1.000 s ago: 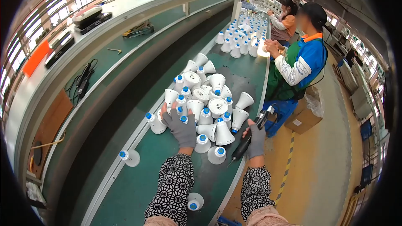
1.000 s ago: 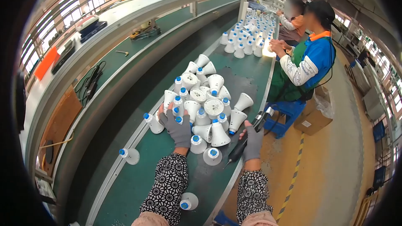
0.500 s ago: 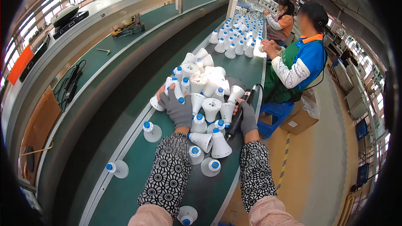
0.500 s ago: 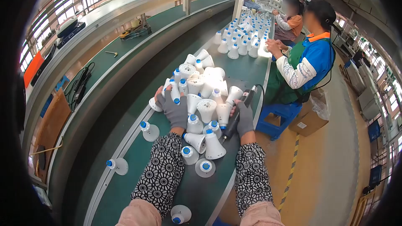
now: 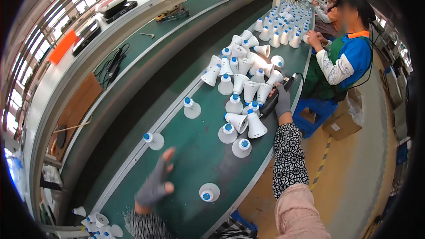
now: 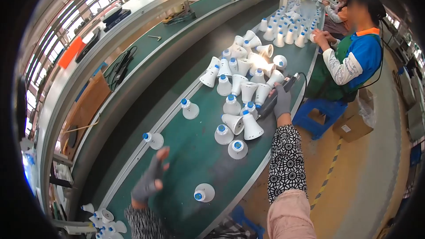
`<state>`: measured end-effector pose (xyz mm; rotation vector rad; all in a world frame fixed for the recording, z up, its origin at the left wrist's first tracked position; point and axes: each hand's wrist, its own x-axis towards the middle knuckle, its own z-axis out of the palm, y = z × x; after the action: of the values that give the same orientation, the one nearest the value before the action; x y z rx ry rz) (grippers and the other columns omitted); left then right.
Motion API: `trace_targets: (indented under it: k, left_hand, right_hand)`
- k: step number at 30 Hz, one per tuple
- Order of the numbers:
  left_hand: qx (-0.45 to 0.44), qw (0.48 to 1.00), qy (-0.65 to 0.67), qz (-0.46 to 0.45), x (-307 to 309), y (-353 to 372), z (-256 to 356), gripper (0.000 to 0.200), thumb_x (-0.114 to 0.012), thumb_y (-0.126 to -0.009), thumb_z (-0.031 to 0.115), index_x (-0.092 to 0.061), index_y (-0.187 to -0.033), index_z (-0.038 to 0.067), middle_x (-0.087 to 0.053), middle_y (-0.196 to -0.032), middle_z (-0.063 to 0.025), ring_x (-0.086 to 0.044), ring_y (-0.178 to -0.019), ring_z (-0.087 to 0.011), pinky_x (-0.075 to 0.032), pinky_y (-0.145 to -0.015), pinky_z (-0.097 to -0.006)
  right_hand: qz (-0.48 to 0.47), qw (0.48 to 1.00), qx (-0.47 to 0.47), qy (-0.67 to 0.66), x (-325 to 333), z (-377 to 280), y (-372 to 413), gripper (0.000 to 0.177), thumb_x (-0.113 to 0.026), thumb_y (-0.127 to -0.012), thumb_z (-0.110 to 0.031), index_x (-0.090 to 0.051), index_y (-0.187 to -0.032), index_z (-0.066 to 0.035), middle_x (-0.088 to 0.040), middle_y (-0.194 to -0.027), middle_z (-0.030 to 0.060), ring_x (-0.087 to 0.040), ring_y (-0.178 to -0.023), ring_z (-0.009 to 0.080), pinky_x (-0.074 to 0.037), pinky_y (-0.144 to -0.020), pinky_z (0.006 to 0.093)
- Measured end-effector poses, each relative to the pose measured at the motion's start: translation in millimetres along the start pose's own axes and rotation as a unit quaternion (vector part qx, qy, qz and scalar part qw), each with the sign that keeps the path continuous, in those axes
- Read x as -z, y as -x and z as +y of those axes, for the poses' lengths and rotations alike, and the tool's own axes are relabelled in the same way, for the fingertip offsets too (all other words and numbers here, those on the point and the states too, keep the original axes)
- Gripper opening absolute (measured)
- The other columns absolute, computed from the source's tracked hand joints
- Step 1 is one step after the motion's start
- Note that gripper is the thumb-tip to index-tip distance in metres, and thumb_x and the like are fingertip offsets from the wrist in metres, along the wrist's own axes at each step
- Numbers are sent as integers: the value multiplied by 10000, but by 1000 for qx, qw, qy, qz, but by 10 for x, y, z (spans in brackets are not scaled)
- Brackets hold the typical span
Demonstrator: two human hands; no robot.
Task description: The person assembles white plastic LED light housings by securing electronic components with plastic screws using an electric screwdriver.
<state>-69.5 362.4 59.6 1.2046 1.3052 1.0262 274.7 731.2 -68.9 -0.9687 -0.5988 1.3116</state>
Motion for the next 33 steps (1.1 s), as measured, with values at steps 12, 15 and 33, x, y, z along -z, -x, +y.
trace_targets:
  k: [12, 15, 33]
  left_hand:
    - [-115, 869, -408, 255, -1748, -390, -731, 1273, -907, -525, 484, -183, -1425, -51, -200, -1475, -292, -212, -1392, -461, -243, -1074, -614]
    - [-136, 848, -425, 286, -1926, -978, -705, 1238, -871, -556, 537, -204, -1433, -27, -206, -1477, -288, -196, -1398, -458, -233, -1051, -646]
    - [-170, 832, -375, 372, -1709, -2681, -657, 1204, -764, -576, 682, -210, -1480, 111, -157, -1533, -229, -132, -1428, -439, -135, -1074, -677]
  right_hand:
    - [64, 996, 45, -42, -98, 39, 109, 278, -711, -805, -108, -501, -974, -39, -552, -654, 48, -558, -496, 152, -489, -459, 285]
    - [88, 995, 37, -18, -151, 25, 76, 298, -696, -815, -96, -479, -1014, -52, -551, -640, 51, -553, -476, 150, -479, -434, 293]
    - [107, 972, 156, -137, -155, 219, -377, 346, -694, -840, -64, -444, -1077, -29, -581, -737, 91, -613, -572, 190, -535, -507, 343]
